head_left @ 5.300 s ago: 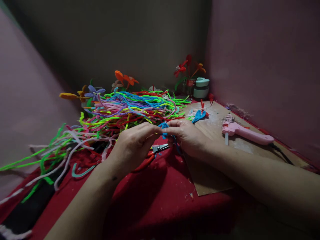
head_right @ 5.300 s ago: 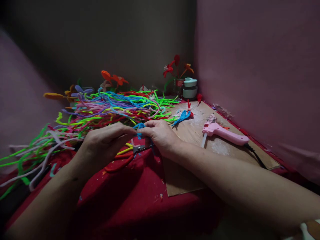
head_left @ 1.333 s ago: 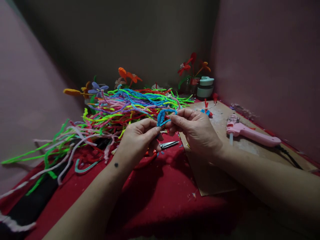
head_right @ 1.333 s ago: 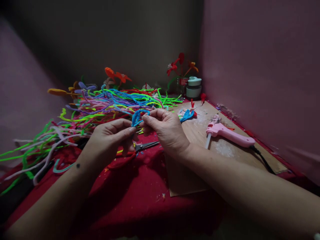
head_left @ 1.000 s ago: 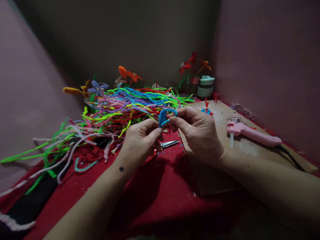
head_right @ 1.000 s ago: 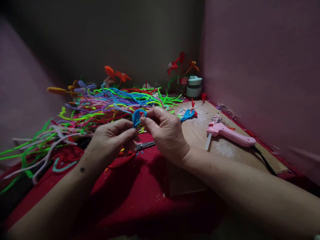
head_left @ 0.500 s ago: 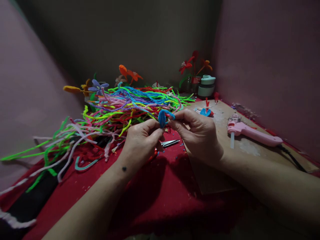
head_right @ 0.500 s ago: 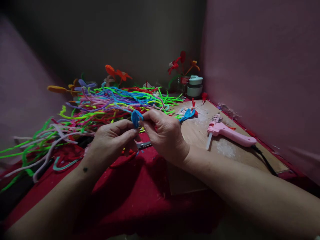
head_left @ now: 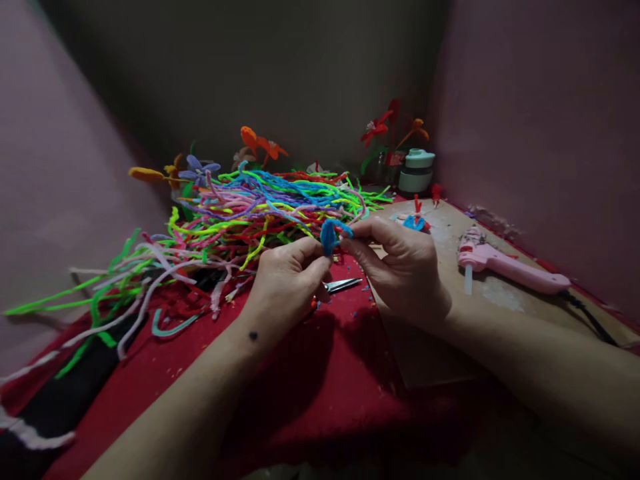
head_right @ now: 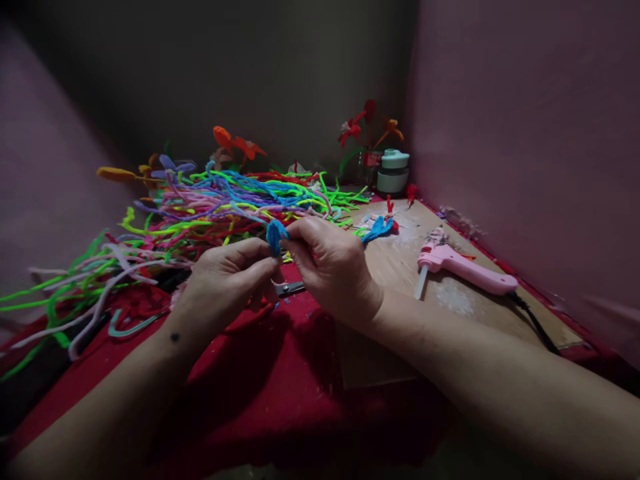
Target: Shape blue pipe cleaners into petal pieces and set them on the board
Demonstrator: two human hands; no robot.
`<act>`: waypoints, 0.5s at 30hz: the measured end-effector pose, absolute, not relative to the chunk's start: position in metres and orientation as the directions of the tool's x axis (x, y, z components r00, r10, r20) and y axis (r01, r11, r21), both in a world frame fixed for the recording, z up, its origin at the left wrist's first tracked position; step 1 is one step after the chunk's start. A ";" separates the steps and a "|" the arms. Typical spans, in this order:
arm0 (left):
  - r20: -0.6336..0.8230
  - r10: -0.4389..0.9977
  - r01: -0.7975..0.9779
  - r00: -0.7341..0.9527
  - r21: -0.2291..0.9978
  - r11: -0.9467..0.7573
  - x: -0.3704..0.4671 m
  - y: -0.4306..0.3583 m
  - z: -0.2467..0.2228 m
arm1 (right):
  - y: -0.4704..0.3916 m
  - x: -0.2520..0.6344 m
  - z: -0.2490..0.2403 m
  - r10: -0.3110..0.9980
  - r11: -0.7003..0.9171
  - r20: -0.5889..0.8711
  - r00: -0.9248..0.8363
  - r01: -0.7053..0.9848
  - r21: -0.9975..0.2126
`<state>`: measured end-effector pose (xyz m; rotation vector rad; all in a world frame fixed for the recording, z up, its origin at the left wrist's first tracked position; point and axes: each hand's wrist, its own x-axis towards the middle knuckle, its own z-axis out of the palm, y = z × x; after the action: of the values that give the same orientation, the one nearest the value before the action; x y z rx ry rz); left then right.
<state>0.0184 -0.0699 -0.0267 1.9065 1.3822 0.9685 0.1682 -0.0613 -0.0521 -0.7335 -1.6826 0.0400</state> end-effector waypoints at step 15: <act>0.467 0.860 0.778 0.207 0.454 -0.434 0.019 -0.068 -0.038 | -0.056 0.166 -0.054 0.825 0.565 0.547 -0.144 0.214 -0.797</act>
<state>0.0190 -0.0682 -0.0382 2.3456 1.6009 1.0359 0.1658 -0.0562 -0.0540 -0.8803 -1.6679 0.6737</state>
